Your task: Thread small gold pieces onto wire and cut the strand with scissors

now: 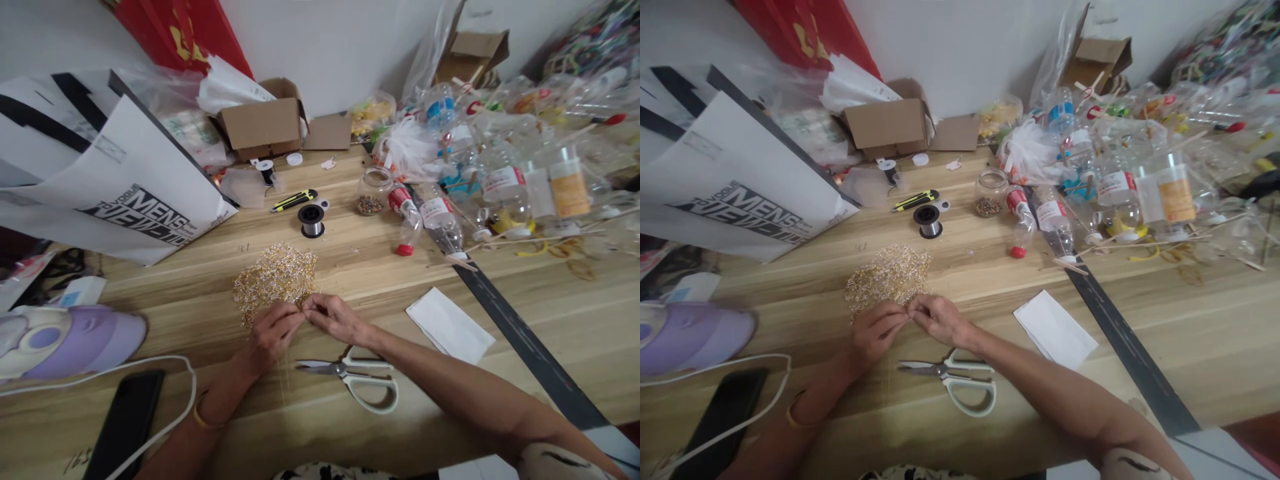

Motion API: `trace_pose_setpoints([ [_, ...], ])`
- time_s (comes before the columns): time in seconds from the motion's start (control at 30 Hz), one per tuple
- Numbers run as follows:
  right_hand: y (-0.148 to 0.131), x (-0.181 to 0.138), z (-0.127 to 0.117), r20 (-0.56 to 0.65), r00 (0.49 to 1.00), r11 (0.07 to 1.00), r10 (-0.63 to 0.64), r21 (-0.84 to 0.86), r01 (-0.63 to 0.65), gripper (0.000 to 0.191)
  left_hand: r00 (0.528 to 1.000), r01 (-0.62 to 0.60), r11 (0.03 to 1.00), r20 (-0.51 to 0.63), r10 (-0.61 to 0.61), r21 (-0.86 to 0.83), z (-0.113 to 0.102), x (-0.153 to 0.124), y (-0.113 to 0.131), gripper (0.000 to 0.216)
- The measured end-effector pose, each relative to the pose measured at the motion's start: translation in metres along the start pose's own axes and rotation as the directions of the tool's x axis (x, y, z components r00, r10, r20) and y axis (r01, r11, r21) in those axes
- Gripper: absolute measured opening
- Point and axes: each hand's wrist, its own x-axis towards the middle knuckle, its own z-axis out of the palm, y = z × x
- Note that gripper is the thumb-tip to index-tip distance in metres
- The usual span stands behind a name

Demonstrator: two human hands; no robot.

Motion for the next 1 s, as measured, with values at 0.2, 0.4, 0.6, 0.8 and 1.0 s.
trace_pose_setpoints([
  [0.2,0.0021,0.0006,-0.0002,0.010,1.000,1.000,0.006,0.006,-0.006,0.009,0.999,-0.030,1.000,0.041,0.030,0.003,-0.0024,-0.0024,0.0002,0.016],
  [0.4,0.0016,0.0003,-0.0001,0.007,1.000,1.000,0.013,0.002,-0.013,0.008,0.997,-0.077,0.997,0.002,0.077,-0.029,-0.0026,0.0014,0.0020,0.016],
  [0.6,0.0008,0.0004,0.0002,0.014,0.999,1.000,0.029,0.010,-0.029,0.009,1.000,-0.015,0.998,0.012,0.016,-0.067,0.0014,-0.0027,0.0015,0.016],
  [0.8,-0.0008,0.0006,-0.0003,0.017,0.998,0.998,0.057,0.015,-0.057,0.009,0.996,0.087,0.981,-0.023,-0.092,-0.174,0.0003,0.0043,0.0058,0.009],
  [1.0,-0.0047,0.0014,0.0006,-0.041,0.998,0.994,0.053,0.096,-0.049,0.011,0.898,0.439,0.863,0.111,-0.425,-0.248,-0.0017,0.0059,0.0087,0.006],
])
